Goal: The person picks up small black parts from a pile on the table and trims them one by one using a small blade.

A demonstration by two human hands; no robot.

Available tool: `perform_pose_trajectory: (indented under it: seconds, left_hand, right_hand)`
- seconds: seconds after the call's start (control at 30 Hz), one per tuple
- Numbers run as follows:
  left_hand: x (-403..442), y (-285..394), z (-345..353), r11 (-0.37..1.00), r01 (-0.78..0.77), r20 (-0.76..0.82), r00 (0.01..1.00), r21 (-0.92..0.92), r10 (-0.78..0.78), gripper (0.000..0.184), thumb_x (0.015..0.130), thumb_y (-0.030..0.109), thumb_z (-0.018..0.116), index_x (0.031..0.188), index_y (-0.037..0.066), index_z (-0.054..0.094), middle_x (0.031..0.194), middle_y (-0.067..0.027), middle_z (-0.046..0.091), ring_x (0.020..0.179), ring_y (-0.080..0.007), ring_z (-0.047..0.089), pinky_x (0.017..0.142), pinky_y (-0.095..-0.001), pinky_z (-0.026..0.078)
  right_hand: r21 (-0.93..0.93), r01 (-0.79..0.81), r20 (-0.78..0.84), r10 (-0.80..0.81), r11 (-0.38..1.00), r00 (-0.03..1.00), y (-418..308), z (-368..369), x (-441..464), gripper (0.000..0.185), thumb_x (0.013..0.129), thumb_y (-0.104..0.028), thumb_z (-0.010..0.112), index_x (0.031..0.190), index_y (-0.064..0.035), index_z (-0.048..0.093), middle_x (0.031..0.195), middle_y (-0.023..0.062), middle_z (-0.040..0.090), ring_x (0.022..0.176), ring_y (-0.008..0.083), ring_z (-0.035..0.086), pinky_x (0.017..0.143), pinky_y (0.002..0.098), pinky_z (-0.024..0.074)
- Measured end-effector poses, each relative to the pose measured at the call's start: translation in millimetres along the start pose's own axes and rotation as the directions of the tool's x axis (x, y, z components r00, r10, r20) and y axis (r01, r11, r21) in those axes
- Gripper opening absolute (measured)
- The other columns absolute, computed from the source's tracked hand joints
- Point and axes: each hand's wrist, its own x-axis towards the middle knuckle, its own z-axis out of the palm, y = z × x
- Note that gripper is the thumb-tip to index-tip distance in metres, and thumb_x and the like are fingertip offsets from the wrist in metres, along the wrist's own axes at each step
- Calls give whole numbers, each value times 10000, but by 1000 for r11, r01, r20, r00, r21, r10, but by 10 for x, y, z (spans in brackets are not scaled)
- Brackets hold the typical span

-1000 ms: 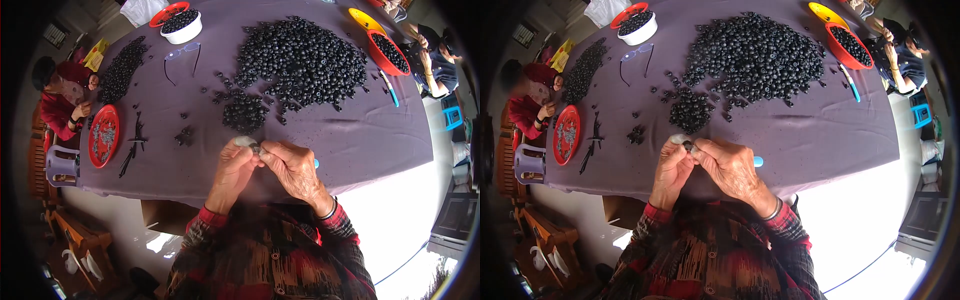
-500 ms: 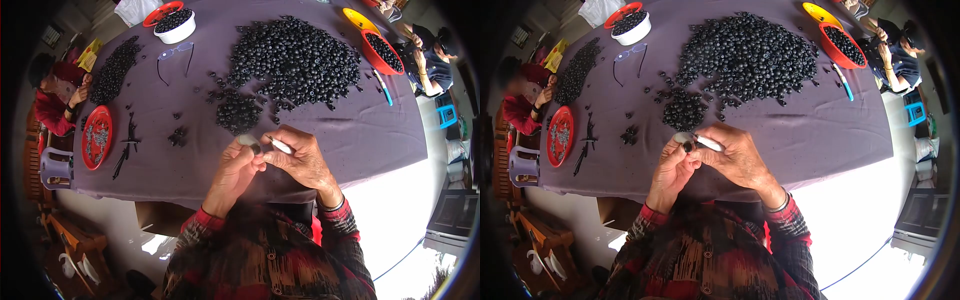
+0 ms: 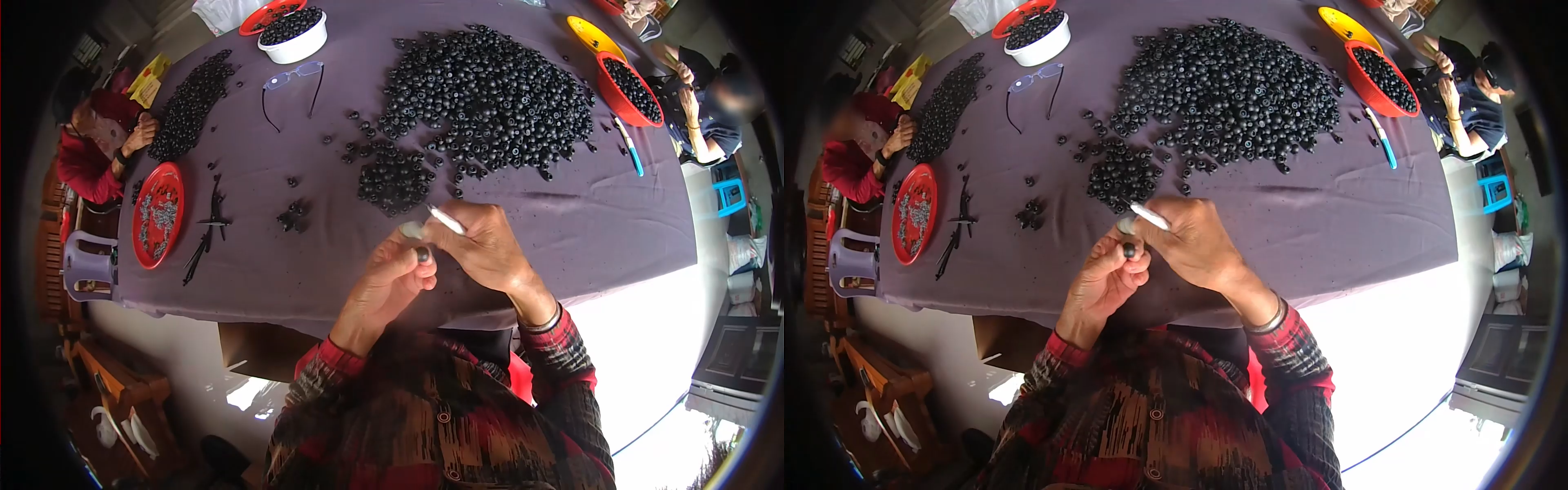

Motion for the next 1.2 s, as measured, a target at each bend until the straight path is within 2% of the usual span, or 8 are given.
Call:
perform_pose_trajectory:
  seconds: [0.07,0.1,0.27,0.33,0.5,0.73,0.93,1.2]
  left_hand:
    - [-104,113,6,986,-60,-98,992,153,76,228,906,94,644,1128,86,592,876,-14,598,763,-110,558,674,-282,482]
    - [-180,209,-25,947,-97,-173,973,306,155,215,904,90,650,1115,65,613,889,-23,612,753,-110,566,658,-281,499]
    - [-484,558,-347,564,20,-367,779,826,509,150,857,60,696,996,5,696,803,-26,680,661,-76,606,587,-251,520]
    - [-562,628,-406,423,193,-419,725,886,547,167,849,72,704,998,-2,695,785,-17,676,629,-65,592,565,-225,501]
    - [-454,654,-413,334,269,-424,674,903,604,189,842,104,710,992,-7,687,699,-5,633,533,-54,528,467,-222,439]
    - [-364,372,-371,79,89,-116,591,993,798,165,844,86,706,978,-6,679,764,-29,649,683,-73,584,654,-226,487]
    - [-307,-133,143,738,-29,-307,898,674,316,165,903,108,673,1062,63,665,920,-13,676,836,-79,615,708,-245,503]
    - [-196,-377,254,947,-38,-156,984,318,92,147,916,118,647,1056,76,649,981,-20,665,825,-94,610,722,-251,504]
  right_hand:
    - [-441,74,-96,-129,894,987,62,-90,31,178,851,-138,688,832,33,646,698,155,630,602,284,626,566,363,477]
    - [-436,20,-121,-80,900,989,131,-166,44,224,804,-170,711,806,36,623,728,204,609,655,380,608,580,415,456]
    - [-472,-16,-76,-22,881,997,317,-354,-18,145,802,-129,707,800,5,652,714,131,610,669,277,598,595,367,461]
    - [-427,46,-29,-64,903,998,397,-266,-49,103,803,-78,708,795,12,659,695,72,598,622,112,549,567,295,435]
    - [-613,267,77,-279,744,957,565,-10,-114,195,731,-84,753,895,-59,652,859,91,627,776,347,633,650,436,525]
    - [-623,288,128,-268,727,955,603,-28,-173,209,724,-68,758,907,-67,657,872,76,643,765,312,653,634,408,530]
    - [-418,323,39,-338,849,940,212,16,-358,174,718,-55,738,875,-77,665,792,79,653,696,294,659,592,361,531]
    - [-310,312,7,-326,898,946,41,-105,-580,270,683,-51,794,926,-54,676,773,68,623,682,254,646,590,336,521]
